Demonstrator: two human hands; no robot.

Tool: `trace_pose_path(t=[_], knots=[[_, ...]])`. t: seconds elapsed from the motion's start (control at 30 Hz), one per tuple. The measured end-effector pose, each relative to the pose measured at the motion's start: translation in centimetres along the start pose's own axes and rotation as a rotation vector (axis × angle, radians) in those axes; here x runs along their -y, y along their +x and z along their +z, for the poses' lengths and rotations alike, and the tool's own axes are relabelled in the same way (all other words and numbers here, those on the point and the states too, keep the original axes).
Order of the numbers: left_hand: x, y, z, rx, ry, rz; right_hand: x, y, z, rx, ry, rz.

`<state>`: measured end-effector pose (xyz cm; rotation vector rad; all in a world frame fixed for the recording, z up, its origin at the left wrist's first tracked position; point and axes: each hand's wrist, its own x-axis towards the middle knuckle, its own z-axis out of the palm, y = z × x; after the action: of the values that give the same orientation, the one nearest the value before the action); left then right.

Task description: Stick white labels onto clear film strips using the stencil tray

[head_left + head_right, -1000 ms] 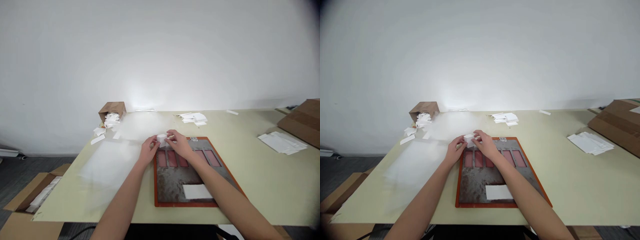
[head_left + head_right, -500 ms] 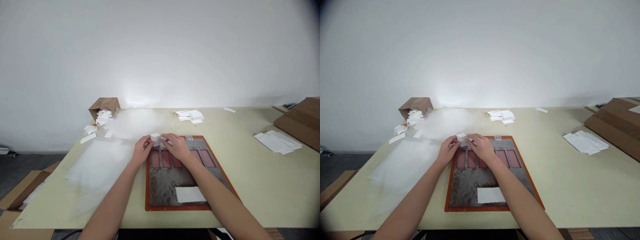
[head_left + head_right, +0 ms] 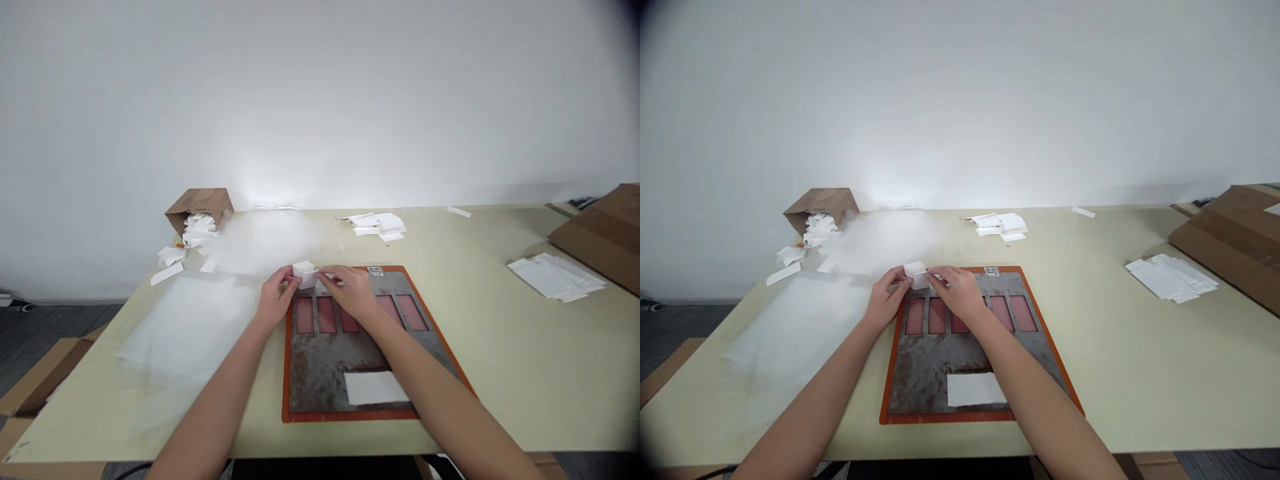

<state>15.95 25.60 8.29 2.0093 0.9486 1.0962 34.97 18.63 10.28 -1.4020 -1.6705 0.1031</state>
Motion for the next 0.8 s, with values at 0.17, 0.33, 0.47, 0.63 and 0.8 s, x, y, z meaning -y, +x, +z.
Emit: trace_pose_path(t=[0.17,0.33,0.47,0.63,0.8], knots=[[-0.2,-0.1,-0.1,0.010,0.012,0.012,0.4,0.1,-0.2,-0.075,0.045,-0.083],[-0.1,-0.2,0.1,-0.023,-0.011,0.006,0.5,0.0,-0.3,-0.069,0.046,-0.113],[0.1,-0.2,0.2,-0.061,-0.038,-0.033,0.5,0.1,-0.4,-0.029,0.116,-0.044],[0.6,-0.2,0.3,-0.104,-0.104,-0.092,1.2,0.5,-1.0,0.126,0.410,0.304],[0.6,-0.2,0.3,-0.117,-0.193,-0.146,2.2,0.7,-1.1,0.416,0.626,0.579]])
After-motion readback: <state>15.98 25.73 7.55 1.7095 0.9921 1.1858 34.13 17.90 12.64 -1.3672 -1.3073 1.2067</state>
